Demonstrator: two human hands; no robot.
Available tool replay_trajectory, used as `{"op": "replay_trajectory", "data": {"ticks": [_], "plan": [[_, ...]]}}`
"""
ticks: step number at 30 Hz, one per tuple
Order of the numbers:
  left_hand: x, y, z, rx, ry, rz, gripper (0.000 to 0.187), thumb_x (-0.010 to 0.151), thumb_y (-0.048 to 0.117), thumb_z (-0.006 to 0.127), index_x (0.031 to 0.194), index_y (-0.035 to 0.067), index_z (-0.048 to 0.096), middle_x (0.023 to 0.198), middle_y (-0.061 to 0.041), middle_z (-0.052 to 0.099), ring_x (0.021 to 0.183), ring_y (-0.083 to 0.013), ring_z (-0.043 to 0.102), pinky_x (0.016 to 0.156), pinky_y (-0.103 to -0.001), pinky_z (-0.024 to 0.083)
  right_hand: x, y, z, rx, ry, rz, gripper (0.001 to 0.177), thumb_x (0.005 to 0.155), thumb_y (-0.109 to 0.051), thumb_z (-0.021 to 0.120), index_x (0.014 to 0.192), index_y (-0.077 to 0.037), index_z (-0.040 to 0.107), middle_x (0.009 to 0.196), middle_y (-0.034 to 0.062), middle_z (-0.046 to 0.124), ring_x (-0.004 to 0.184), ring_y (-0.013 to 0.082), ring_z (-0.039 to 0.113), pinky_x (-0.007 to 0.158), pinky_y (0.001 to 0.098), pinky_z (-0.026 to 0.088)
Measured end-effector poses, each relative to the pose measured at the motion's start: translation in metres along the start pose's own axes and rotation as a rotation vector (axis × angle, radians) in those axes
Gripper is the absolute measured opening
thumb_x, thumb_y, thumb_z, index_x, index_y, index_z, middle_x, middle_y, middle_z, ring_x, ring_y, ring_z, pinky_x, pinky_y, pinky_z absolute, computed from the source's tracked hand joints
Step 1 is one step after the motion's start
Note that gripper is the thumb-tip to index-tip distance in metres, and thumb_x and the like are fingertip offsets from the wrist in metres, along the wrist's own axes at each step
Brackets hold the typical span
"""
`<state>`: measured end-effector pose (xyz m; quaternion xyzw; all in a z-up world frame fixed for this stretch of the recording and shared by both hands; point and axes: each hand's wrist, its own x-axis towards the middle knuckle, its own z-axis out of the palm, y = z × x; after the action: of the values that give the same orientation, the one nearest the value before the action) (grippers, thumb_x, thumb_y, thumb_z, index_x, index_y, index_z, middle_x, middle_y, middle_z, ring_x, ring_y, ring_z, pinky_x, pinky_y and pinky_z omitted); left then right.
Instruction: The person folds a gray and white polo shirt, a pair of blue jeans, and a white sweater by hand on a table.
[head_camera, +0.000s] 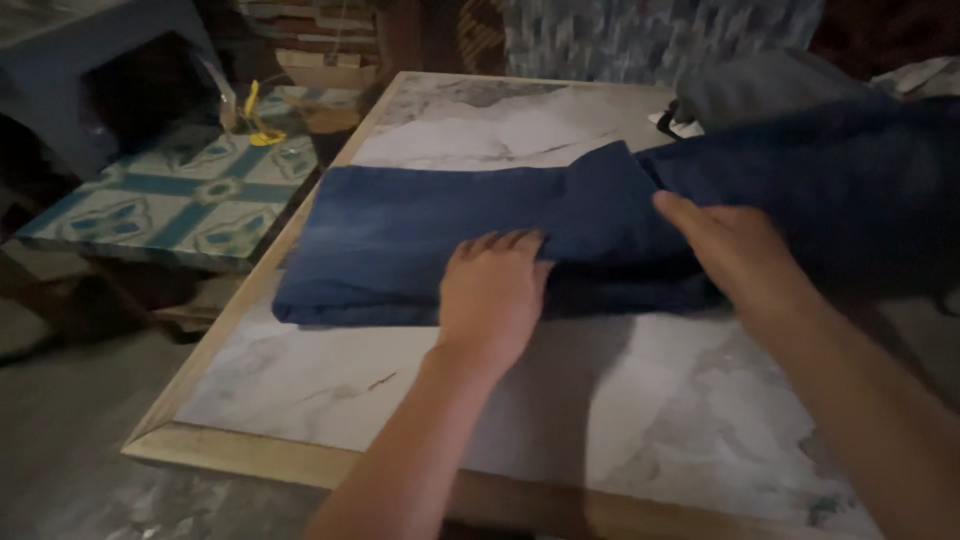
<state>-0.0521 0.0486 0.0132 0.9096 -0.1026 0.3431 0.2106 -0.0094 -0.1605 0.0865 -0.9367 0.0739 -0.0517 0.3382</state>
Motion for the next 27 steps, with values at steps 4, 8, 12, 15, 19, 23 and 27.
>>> {"op": "replay_trajectory", "data": {"ticks": [4,8,12,15,19,23,27], "plan": [[-0.014,-0.010,-0.025,0.016,0.057,-0.014,0.032,0.091,0.022,0.067,0.118,0.006,0.072,0.115,-0.015,0.073,0.112,-0.0347,0.065,0.098,-0.047,0.046,0.006,-0.025,0.010,0.274,-0.322,0.169,0.068,0.089,-0.058,0.066,0.135,-0.007,0.065,0.133,0.0157,0.063,0.121,0.0308,0.059,0.103,0.0435,0.044],[-0.024,-0.013,-0.039,0.077,0.099,-0.060,0.028,0.094,0.022,0.065,0.118,0.008,0.072,0.109,-0.012,0.075,0.109,-0.0316,0.067,0.103,-0.047,0.046,0.010,-0.044,0.024,0.440,-0.555,0.045,0.074,0.077,-0.050,0.072,0.136,-0.006,0.065,0.135,0.0180,0.071,0.124,0.0344,0.068,0.104,0.0451,0.053],[-0.025,-0.011,-0.039,0.094,0.174,-0.011,0.028,0.092,0.023,0.066,0.115,0.010,0.073,0.108,-0.011,0.076,0.108,-0.0308,0.067,0.104,-0.053,0.043,0.023,-0.048,0.028,0.297,-0.380,0.019,0.086,0.081,-0.046,0.079,0.149,-0.010,0.042,0.144,0.0149,0.053,0.134,0.0284,0.052,0.112,0.0430,0.043],[-0.024,-0.010,-0.038,0.120,0.179,-0.027,0.026,0.094,0.022,0.066,0.116,0.011,0.073,0.106,-0.010,0.076,0.110,-0.0313,0.067,0.105,-0.054,0.043,0.023,-0.042,0.033,0.341,-0.524,-0.083,0.082,0.073,-0.050,0.074,0.142,-0.008,0.059,0.142,0.0170,0.067,0.131,0.0283,0.062,0.108,0.0429,0.047],[-0.016,-0.012,-0.038,0.111,0.150,-0.028,0.027,0.094,0.021,0.066,0.118,0.010,0.072,0.108,-0.010,0.075,0.109,-0.0307,0.067,0.105,-0.055,0.042,0.012,-0.031,0.032,-0.097,-0.059,-0.753,0.100,0.073,-0.052,0.087,0.150,-0.008,0.041,0.148,0.0219,0.046,0.136,0.0358,0.047,0.111,0.0454,0.041],[-0.011,-0.012,-0.040,0.092,0.149,-0.031,0.028,0.093,0.021,0.066,0.119,0.013,0.072,0.107,-0.009,0.075,0.108,-0.0313,0.067,0.108,-0.053,0.040,-0.003,-0.038,0.044,-0.466,-0.163,-0.758,0.080,0.065,-0.029,0.088,0.142,-0.033,0.064,0.154,0.0002,0.052,0.145,0.0366,0.033,0.102,0.0694,0.017],[-0.019,-0.027,-0.055,0.207,0.115,-0.077,0.035,0.082,0.022,0.072,0.116,0.014,0.072,0.109,-0.008,0.074,0.112,-0.0297,0.064,0.117,-0.061,0.024,-0.014,-0.042,0.052,-0.411,-0.009,-0.785,0.056,0.076,-0.015,0.075,0.128,-0.034,0.068,0.128,0.0011,0.067,0.135,0.0254,0.046,0.113,0.0635,0.019]]}}
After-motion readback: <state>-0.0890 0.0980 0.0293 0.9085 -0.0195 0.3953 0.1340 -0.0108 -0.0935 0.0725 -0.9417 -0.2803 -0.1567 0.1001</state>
